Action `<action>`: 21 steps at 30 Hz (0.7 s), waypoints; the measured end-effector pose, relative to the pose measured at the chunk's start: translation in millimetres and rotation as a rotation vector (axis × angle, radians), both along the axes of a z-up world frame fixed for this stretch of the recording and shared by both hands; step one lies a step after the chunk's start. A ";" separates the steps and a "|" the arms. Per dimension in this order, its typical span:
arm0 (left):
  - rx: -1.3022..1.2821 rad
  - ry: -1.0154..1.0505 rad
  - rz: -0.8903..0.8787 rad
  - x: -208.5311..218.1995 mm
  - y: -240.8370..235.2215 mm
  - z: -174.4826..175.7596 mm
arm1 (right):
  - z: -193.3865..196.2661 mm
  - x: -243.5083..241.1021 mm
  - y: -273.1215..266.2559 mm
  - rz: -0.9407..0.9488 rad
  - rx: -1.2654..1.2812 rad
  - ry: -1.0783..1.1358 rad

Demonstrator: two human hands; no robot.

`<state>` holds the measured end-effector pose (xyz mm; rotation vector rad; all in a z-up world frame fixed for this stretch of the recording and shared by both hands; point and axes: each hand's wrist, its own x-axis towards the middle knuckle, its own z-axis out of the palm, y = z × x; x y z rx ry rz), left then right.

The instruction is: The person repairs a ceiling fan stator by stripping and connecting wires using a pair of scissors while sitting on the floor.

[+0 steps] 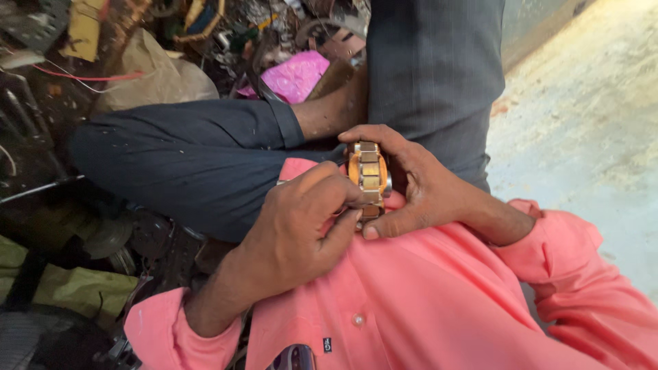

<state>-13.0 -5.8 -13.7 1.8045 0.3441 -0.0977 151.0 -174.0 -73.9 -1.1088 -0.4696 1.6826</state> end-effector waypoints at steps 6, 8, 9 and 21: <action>-0.244 0.064 0.486 -25.4 19.2 14.5 | -7.6 2.8 -5.6 -0.094 -0.002 0.123; -0.379 -0.047 0.701 -42.0 25.5 14.4 | -12.5 4.2 -7.7 -0.108 -0.019 0.174; -0.345 -0.072 0.760 -50.3 32.9 11.4 | -14.4 5.2 -8.6 -0.118 -0.015 0.228; 0.881 0.219 0.462 -48.8 155.7 -67.1 | -20.5 -3.6 -5.6 -0.290 0.165 1.104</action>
